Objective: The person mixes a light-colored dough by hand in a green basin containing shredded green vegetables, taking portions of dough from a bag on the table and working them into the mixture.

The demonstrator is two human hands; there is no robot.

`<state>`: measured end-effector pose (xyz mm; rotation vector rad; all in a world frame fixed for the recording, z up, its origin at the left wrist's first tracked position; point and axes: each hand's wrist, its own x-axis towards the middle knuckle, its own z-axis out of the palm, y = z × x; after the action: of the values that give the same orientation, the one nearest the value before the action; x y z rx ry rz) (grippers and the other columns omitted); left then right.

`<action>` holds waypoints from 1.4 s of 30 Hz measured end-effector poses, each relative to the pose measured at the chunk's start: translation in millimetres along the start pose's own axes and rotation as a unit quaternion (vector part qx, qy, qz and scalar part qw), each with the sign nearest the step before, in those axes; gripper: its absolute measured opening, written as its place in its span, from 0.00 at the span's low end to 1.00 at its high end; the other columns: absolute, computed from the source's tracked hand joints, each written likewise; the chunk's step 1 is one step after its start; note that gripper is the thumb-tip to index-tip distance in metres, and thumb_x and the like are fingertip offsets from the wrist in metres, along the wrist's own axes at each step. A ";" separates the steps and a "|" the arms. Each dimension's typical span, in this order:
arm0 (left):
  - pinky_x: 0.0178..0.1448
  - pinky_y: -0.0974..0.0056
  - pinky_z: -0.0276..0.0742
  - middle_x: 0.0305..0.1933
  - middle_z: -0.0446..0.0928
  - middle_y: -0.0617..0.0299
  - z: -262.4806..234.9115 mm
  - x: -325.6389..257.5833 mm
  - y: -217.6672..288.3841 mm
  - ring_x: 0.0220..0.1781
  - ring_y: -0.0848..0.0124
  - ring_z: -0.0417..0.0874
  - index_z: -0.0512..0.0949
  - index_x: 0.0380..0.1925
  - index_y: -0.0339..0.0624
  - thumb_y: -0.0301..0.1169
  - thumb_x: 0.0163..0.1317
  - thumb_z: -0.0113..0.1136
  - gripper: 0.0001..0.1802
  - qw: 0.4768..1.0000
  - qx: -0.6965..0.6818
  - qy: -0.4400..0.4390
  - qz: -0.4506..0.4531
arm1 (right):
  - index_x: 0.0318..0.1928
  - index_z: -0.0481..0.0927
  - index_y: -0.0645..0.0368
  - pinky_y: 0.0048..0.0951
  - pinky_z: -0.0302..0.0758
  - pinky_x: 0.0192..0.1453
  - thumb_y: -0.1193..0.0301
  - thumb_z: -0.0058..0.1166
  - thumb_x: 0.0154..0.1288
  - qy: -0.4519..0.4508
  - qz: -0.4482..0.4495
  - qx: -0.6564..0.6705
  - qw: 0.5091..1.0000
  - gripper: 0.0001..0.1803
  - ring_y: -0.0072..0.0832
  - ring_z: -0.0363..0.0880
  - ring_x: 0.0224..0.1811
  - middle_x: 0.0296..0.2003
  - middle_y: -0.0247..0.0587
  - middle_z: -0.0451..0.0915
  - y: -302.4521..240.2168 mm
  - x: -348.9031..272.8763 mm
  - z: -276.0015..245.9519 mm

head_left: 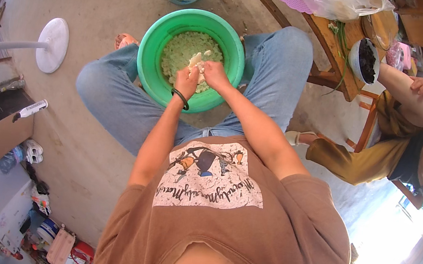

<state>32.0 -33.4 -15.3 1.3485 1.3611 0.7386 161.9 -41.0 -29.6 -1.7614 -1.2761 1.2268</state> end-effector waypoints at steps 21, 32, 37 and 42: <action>0.15 0.74 0.59 0.20 0.70 0.68 -10.8 -7.4 -14.1 0.16 0.80 0.68 0.70 0.38 0.41 0.32 0.63 0.48 0.08 0.964 -0.179 -0.099 -0.173 | 0.42 0.70 0.59 0.45 0.74 0.33 0.61 0.44 0.57 -0.013 -0.155 -0.235 0.959 0.17 0.48 0.78 0.33 0.32 0.51 0.77 -39.9 -40.1 -10.2; 0.52 0.60 0.70 0.49 0.74 0.61 -35.7 -7.3 22.3 0.50 0.68 0.74 0.69 0.49 0.43 0.44 0.67 0.34 0.21 0.844 -0.460 -0.207 -0.183 | 0.51 0.71 0.59 0.33 0.75 0.42 0.63 0.60 0.52 -0.154 -0.139 0.132 0.969 0.26 0.27 0.77 0.37 0.36 0.43 0.79 -38.5 -14.8 -10.1; 0.58 0.54 0.62 0.51 0.71 0.62 -28.2 -6.3 24.2 0.55 0.70 0.69 0.62 0.56 0.46 0.34 0.60 0.42 0.22 0.830 -0.460 -0.192 -0.250 | 0.51 0.70 0.58 0.39 0.73 0.45 0.61 0.54 0.51 -0.019 -0.127 -0.074 0.989 0.26 0.43 0.76 0.43 0.43 0.52 0.73 -18.8 -20.8 -15.6; 0.38 0.70 0.72 0.46 0.74 0.60 -33.8 -16.8 12.0 0.42 0.73 0.77 0.58 0.60 0.39 0.29 0.60 0.49 0.27 0.943 -0.218 -0.110 -0.224 | 0.45 0.71 0.56 0.43 0.72 0.43 0.61 0.49 0.54 -0.034 -0.130 -0.153 0.979 0.20 0.49 0.74 0.41 0.39 0.53 0.73 -40.8 -27.2 -14.3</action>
<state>1.5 -39.5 9.2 0.7104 1.1760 0.5174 158.2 -52.8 20.0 -1.6991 -1.7513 0.9885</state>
